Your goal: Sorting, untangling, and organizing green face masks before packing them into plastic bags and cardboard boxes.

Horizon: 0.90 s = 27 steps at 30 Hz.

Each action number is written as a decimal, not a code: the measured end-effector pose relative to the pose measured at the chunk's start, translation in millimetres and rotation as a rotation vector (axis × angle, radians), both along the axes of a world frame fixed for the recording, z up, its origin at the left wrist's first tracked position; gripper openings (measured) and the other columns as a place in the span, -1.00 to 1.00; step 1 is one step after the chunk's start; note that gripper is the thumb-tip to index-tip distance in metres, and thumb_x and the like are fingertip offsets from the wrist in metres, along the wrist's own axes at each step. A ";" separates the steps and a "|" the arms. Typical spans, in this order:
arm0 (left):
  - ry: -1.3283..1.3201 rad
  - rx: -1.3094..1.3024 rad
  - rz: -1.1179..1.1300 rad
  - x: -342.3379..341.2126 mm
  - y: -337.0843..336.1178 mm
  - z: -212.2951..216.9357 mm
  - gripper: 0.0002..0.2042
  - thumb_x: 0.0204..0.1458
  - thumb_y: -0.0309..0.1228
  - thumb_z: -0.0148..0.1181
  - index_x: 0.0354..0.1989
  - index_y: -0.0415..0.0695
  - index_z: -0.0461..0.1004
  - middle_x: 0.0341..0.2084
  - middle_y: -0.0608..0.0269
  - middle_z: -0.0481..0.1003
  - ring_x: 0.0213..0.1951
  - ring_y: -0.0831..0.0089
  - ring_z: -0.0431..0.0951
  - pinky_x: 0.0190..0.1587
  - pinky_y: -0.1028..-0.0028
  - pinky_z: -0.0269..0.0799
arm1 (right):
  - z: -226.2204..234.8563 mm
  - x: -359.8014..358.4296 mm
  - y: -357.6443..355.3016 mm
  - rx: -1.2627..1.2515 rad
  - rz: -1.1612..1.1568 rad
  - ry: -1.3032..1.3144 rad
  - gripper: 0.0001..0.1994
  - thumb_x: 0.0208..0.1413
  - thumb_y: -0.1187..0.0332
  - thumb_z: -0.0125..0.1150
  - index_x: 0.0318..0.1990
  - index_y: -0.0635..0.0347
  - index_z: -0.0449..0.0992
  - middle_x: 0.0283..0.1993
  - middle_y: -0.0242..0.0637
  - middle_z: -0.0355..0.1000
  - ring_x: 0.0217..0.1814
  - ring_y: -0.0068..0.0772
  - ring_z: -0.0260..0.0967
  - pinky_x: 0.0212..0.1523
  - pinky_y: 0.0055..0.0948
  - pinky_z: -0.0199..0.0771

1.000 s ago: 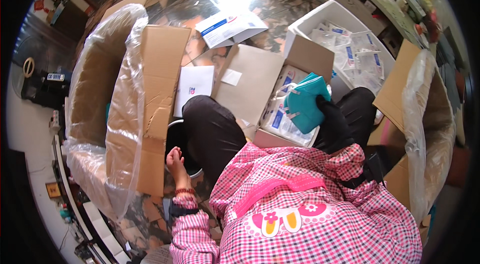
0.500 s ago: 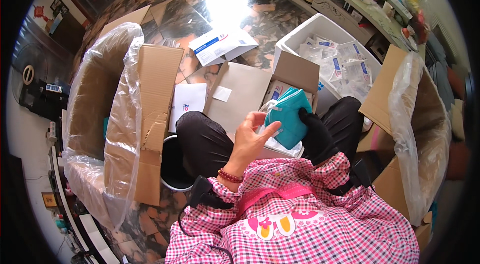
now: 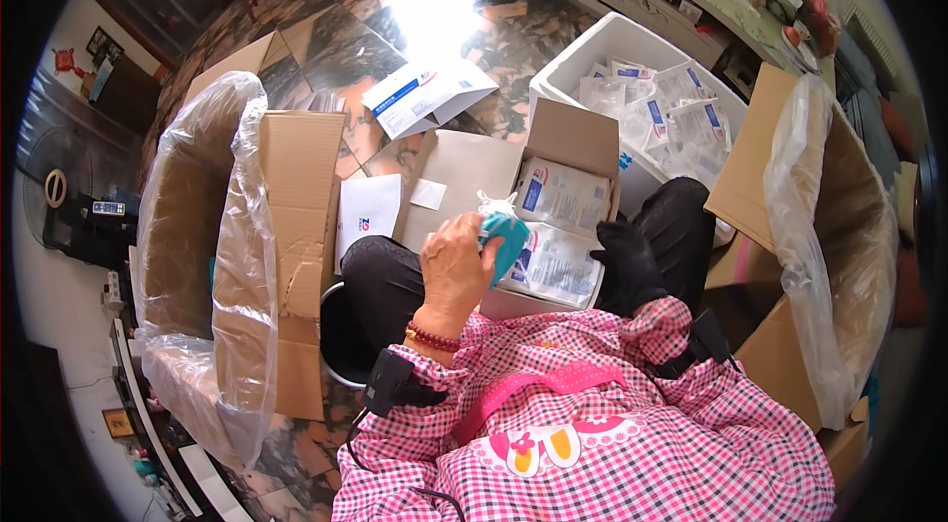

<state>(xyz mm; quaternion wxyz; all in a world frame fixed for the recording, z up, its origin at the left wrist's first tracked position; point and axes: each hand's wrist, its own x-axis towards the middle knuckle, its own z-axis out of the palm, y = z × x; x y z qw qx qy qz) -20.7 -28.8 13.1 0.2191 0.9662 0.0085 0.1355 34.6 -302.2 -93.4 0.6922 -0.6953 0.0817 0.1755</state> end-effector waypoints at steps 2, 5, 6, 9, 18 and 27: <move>0.035 -0.004 -0.048 -3.9 -5.0 5.2 -0.72 0.00 -0.30 0.33 -0.18 -0.16 0.52 -0.29 0.14 0.53 -0.16 0.10 0.55 -0.10 0.15 0.43 | 38.9 -4.5 18.1 0.130 -0.110 0.014 -0.53 0.11 0.51 0.34 0.21 0.16 0.43 0.09 -0.19 0.47 -0.07 -0.32 0.52 -0.05 -0.36 0.58; 0.164 -0.117 -0.167 -2.0 -10.4 7.6 -0.75 -0.02 -0.35 0.34 -0.17 -0.12 0.54 -0.26 0.15 0.53 -0.14 0.09 0.55 -0.12 0.19 0.47 | 101.8 -10.6 48.1 -0.474 0.369 -0.945 -0.43 0.06 0.50 0.27 0.28 -0.05 0.40 0.16 -0.17 0.45 -0.17 -0.19 0.54 -0.14 -0.27 0.56; 0.169 -0.116 -0.174 -1.2 -12.6 9.2 -0.75 -0.02 -0.35 0.34 -0.17 -0.12 0.54 -0.26 0.15 0.53 -0.14 0.09 0.55 -0.12 0.19 0.47 | 117.6 -11.8 52.7 -0.625 0.479 -1.030 -0.40 0.04 0.50 0.27 0.29 -0.12 0.39 0.18 -0.17 0.44 -0.17 -0.15 0.54 -0.17 -0.25 0.56; 0.187 -0.330 -0.243 2.2 -18.2 17.0 -0.75 0.01 -0.37 0.32 -0.16 -0.16 0.52 -0.27 0.08 0.57 -0.20 0.02 0.58 -0.13 0.21 0.47 | 112.4 -3.4 51.7 -0.669 0.633 -0.897 -0.38 -0.02 0.54 0.28 0.27 -0.04 0.40 0.00 -0.16 0.52 -0.12 -0.10 0.53 -0.15 -0.23 0.55; 0.284 -0.295 -0.226 -4.7 -19.3 6.9 -0.79 0.14 -0.34 0.24 -0.17 -0.21 0.52 -0.32 -0.05 0.56 -0.30 -0.01 0.59 -0.25 0.21 0.49 | 96.6 -2.5 56.0 -0.805 0.596 -1.206 -0.70 0.02 0.44 0.26 -0.04 0.05 0.55 -0.31 -0.26 0.47 -0.24 -0.16 0.44 -0.20 -0.22 0.42; 0.074 0.036 -0.177 -4.4 -37.3 -3.2 -0.82 0.24 -0.31 0.08 -0.30 -0.18 0.44 -0.41 -0.01 0.53 -0.32 -0.03 0.58 -0.29 0.08 0.46 | 92.0 -9.9 65.9 -0.955 0.546 -1.195 -0.82 0.04 0.42 0.19 -0.18 0.12 0.55 -0.32 -0.21 0.46 -0.29 -0.16 0.45 -0.20 -0.24 0.39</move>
